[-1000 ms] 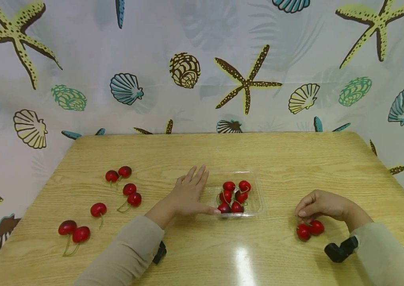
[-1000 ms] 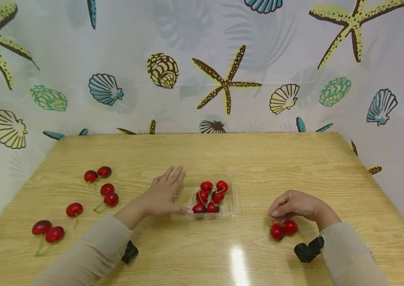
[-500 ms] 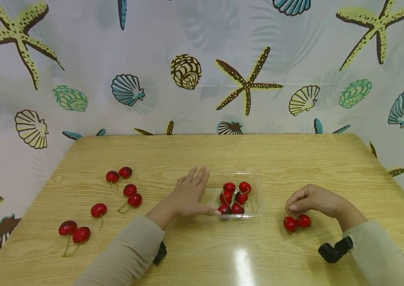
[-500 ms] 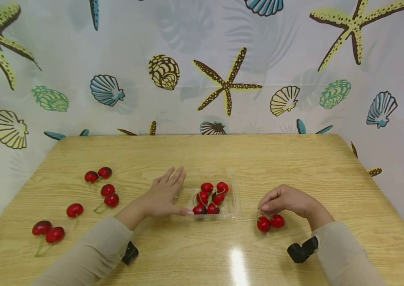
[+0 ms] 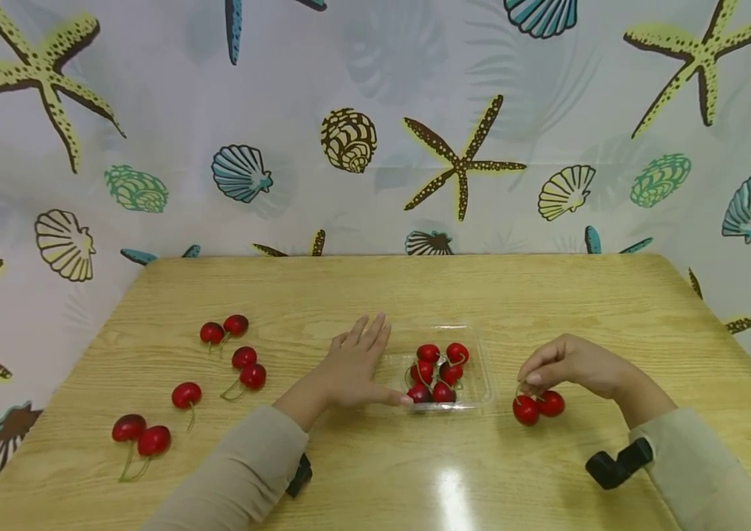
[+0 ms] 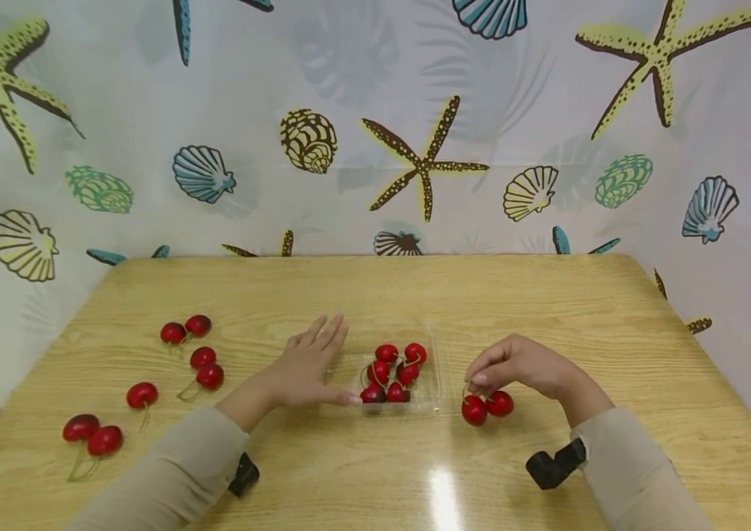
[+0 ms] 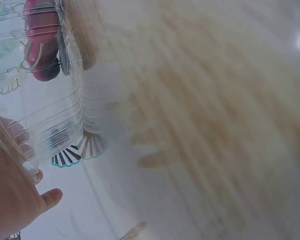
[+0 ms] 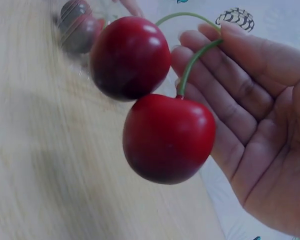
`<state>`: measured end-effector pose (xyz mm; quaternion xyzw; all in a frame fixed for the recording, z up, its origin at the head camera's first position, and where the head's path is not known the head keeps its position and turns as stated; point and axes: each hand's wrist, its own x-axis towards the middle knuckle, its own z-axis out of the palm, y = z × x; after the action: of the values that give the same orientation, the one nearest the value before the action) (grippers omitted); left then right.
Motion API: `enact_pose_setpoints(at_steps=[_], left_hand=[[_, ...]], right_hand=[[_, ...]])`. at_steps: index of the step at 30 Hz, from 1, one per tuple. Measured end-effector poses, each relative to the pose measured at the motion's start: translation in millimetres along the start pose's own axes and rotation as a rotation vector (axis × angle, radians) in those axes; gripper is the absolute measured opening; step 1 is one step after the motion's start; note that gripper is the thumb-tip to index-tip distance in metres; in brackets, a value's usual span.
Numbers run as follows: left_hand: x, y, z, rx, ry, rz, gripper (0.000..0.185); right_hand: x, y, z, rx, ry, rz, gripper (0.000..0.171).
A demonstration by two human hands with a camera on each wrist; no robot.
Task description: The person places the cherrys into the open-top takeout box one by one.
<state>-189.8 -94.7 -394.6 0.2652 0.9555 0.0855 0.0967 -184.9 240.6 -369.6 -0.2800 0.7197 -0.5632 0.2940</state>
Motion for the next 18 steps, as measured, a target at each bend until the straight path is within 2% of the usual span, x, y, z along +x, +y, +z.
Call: enact_pose_setpoints(at_steps=[11,18], left_hand=[[-0.1,0.8,3.9,0.004,0.004,0.002,0.114],[-0.6,-0.7,1.3,0.011,0.013,0.003,0.115]], right_hand=[[16.4,-14.4,7.9,-0.006,0.006,-0.080,0.016],[28.8,-24.3,9.5,-0.002,-0.005,-0.145,0.021]])
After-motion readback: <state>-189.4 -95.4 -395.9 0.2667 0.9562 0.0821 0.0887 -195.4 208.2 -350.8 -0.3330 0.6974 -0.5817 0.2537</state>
